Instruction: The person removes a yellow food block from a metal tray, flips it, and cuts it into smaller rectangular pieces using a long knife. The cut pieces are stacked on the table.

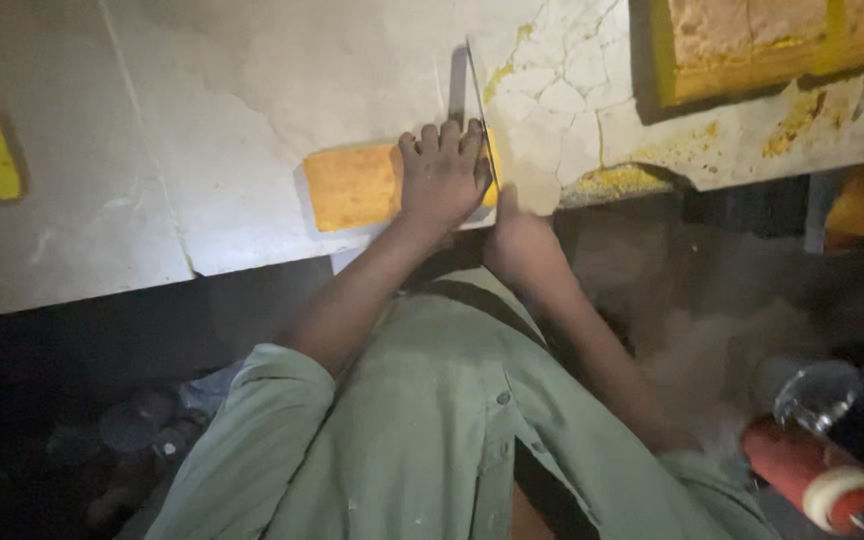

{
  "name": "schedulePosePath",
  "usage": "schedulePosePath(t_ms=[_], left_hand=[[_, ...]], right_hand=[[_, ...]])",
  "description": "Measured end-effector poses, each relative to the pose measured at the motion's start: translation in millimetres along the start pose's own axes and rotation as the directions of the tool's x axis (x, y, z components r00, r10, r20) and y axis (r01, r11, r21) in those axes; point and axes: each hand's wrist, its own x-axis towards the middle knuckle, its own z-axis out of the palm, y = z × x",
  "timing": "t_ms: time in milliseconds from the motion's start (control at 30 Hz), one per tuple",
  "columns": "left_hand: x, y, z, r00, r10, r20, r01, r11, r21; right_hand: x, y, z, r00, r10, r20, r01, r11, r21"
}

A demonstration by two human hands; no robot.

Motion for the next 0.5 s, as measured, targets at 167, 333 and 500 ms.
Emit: schedulePosePath(t_ms=[167,333,500], left_hand=[[4,-1,2,1.000,0.010,0.001,-0.010,1.000,-0.022],[4,0,3,0.998,-0.008,0.065,0.009,1.000,-0.015],[3,2,2,1.000,-0.004,0.025,0.004,1.000,0.011]], right_hand=[[-112,19,-16,0.977,0.098,0.191,-0.105,0.994,0.030],[-73,5,-18,0.978,0.130,0.160,-0.117,0.989,-0.090],[-12,12,6,1.000,-0.019,-0.018,0.018,0.999,-0.039]])
